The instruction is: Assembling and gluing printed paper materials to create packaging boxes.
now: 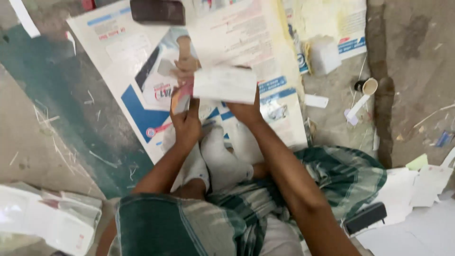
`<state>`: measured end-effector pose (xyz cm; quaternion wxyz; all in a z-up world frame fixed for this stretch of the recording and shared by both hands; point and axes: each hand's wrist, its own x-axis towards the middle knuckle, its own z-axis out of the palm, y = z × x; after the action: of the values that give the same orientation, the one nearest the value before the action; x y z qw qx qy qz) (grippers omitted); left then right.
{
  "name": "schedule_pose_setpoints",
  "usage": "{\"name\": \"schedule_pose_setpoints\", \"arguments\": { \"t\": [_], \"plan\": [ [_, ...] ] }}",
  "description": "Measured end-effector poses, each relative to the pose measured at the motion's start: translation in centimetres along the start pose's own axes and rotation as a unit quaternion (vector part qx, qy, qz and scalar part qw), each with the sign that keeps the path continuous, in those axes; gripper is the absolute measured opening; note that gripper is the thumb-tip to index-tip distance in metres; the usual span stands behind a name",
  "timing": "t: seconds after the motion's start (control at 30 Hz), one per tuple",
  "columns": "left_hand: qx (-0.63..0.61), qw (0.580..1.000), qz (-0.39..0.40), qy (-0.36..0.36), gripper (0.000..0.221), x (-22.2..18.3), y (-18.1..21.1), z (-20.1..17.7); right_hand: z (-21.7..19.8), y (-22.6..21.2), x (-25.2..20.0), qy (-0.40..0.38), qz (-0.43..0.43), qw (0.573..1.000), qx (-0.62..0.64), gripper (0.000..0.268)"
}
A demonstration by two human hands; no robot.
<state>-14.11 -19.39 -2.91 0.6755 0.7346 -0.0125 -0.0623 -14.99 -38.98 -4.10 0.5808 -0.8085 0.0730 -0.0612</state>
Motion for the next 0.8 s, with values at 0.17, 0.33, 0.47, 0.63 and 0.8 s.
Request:
{"name": "schedule_pose_setpoints", "arguments": {
  "t": [0.17, 0.33, 0.47, 0.63, 0.8],
  "plan": [
    [0.05, 0.996, 0.018, -0.073, 0.063, 1.6, 2.9, -2.9, -1.1, -2.7, 0.1, 0.019, -0.031, 0.998, -0.05, 0.021],
    [0.334, 0.892, 0.298, -0.063, 0.121, 4.1, 14.1, -2.7, -1.5, -1.5, -0.1, 0.005, -0.019, 0.999, 0.039, 0.016],
    [0.579, 0.686, 0.324, -0.299, 0.09, 4.9, 17.5, 0.9, -2.1, -3.9, -0.4, -0.042, 0.038, 0.994, 0.091, 0.016],
    [0.557, 0.701, 0.118, -0.43, 0.078, 4.2, 15.6, 0.5, -4.3, -6.2, -0.3, -0.015, -0.129, 0.989, -0.068, 0.031],
    [-0.162, 0.977, -0.053, -0.127, 0.094, 4.6, 9.7, 1.0, -5.1, -5.4, -1.4, -0.051, 0.23, 0.91, 0.342, 0.051]
  ]
}}
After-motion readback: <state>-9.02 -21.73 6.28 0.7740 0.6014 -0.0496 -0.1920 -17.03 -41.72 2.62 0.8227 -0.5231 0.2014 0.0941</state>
